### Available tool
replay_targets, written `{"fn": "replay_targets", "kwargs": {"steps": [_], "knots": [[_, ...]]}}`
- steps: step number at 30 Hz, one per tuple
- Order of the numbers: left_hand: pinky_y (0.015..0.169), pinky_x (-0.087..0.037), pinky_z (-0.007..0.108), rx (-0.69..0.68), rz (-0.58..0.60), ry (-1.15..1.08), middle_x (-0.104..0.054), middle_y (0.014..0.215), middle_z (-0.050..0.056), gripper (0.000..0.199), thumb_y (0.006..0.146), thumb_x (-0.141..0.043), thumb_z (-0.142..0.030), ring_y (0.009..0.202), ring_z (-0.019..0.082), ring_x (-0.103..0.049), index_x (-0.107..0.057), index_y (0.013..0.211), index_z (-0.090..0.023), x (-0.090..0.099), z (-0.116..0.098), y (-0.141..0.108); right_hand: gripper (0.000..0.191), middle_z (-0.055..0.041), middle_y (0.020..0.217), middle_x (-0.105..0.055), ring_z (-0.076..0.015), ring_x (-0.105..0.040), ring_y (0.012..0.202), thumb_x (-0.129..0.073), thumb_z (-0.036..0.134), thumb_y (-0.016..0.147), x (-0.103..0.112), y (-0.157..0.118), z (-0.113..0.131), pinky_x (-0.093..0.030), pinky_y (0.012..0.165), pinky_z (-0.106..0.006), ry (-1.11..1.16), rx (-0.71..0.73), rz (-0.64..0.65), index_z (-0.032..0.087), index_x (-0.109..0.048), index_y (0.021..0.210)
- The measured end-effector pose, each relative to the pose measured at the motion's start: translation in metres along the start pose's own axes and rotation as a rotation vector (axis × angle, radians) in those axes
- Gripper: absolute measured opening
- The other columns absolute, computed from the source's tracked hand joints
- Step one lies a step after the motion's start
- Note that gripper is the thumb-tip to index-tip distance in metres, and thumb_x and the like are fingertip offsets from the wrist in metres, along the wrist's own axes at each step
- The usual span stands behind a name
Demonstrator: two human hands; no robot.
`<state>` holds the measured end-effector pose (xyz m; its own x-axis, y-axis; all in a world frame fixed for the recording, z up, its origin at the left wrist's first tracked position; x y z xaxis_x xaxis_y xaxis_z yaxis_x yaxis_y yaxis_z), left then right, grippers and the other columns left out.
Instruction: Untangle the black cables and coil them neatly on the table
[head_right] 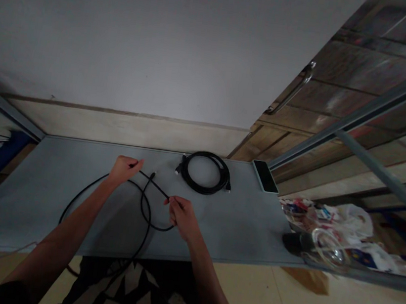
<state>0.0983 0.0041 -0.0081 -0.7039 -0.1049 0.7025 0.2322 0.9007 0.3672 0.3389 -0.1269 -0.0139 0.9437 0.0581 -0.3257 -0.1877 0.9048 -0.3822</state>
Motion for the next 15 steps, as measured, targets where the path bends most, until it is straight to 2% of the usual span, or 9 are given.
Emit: {"fn": "replay_targets", "kwargs": {"steps": [8, 15], "knots": [[0.053, -0.021, 0.028, 0.108, -0.022, 0.003, -0.020, 0.050, -0.004, 0.053, 0.087, -0.046, -0.050, 0.047, 0.010, -0.026, -0.031, 0.046, -0.021, 0.000, 0.030, 0.015, 0.039, 0.0102, 0.054, -0.026, -0.0040, -0.018, 0.043, -0.070, 0.054, 0.081, 0.038, 0.001, -0.008, -0.014, 0.039, -0.021, -0.082, 0.055, -0.089, 0.015, -0.064, 0.085], [0.052, -0.019, 0.029, 0.147, -0.068, 0.014, -0.021, 0.047, -0.004, 0.051, 0.084, -0.048, -0.048, 0.046, 0.010, -0.026, -0.031, 0.044, -0.021, 0.003, 0.052, 0.028, 0.039, 0.0101, 0.054, -0.025, -0.0046, -0.018, 0.045, -0.073, 0.053, 0.079, 0.071, -0.006, -0.001, -0.015, 0.040, -0.021, -0.113, 0.071, -0.178, 0.015, -0.065, 0.084]]}}
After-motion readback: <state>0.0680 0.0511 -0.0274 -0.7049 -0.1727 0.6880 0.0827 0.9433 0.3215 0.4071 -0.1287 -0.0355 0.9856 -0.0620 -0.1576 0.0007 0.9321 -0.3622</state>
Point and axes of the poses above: each hand's wrist, its own y-axis towards the middle knuckle, its own x-axis out of the back of the hand, z = x × y, the point moved 1 cm from there along y, towards the middle knuckle
